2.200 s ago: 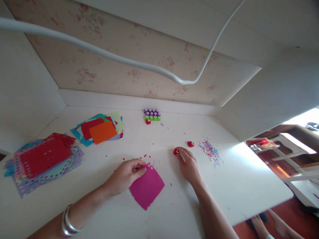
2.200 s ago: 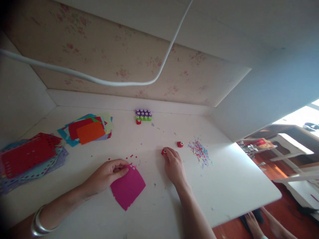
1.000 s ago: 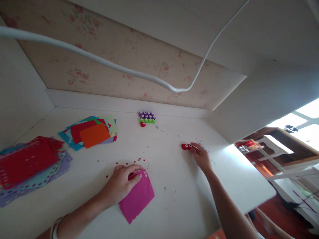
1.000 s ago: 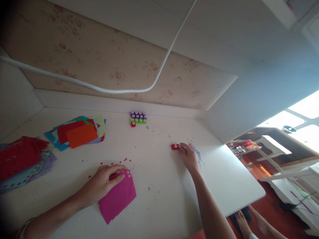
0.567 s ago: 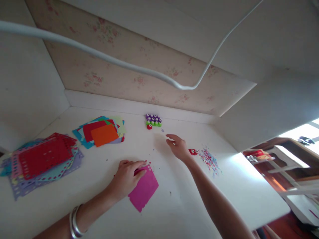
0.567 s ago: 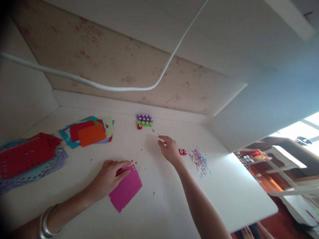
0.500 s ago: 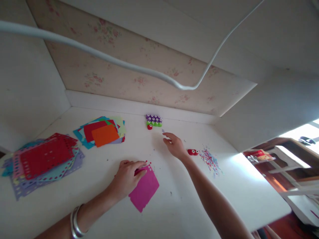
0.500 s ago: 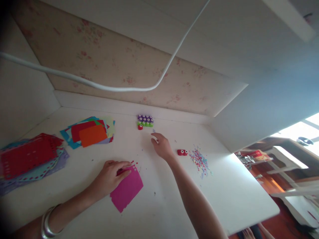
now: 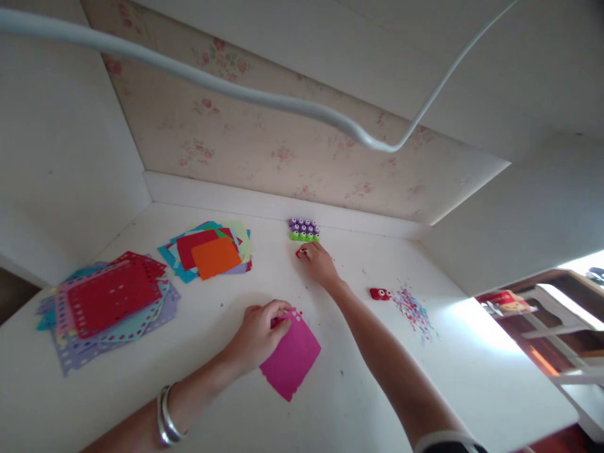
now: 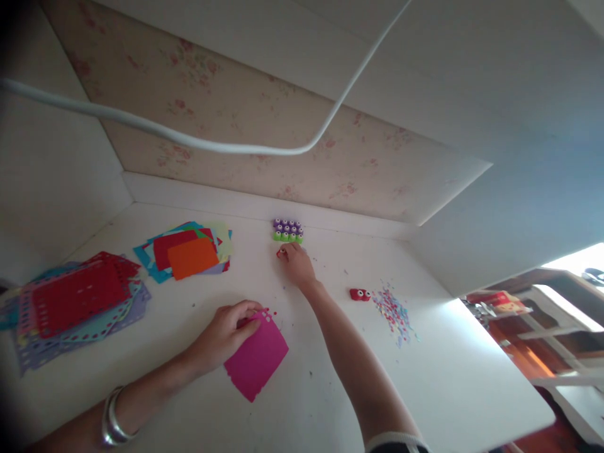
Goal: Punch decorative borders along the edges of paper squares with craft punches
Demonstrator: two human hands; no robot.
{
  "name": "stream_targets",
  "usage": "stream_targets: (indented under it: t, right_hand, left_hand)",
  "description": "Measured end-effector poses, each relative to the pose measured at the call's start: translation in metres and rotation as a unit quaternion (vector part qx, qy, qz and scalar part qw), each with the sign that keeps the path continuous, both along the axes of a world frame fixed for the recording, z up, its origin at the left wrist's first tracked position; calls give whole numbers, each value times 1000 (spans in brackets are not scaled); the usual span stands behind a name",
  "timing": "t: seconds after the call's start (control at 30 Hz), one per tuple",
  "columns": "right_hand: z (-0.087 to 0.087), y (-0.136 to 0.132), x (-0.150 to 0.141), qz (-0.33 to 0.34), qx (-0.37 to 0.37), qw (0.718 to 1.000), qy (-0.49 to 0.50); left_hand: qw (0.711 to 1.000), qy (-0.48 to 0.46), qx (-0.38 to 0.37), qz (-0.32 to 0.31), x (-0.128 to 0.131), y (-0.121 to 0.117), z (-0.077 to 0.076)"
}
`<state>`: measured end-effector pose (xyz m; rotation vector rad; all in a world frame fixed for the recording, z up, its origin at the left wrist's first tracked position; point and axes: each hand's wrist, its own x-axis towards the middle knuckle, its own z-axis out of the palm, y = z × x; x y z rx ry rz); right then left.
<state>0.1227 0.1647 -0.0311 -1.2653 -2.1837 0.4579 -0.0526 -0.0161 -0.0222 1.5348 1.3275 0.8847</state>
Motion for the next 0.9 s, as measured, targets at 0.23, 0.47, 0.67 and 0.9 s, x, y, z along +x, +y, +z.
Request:
stream_targets:
  t: [0.23,0.47,0.67,0.9]
  right_hand:
    - [-5,-57,27,-5,-46,994,99]
    - [-1,-146,47,-19,-181,931,317]
    - [8,-168,48,20,-242,905,348]
    - [11,-169,44,41,-229,920,316]
  left_hand:
    - [997,-60,-51,6,-1,0,5]
    - [996,-67,-54,-4,2,-1,9]
    - [997,-53,-62,-7,4,-1,12]
    - [998,-28,-58,-23,3,0,12]
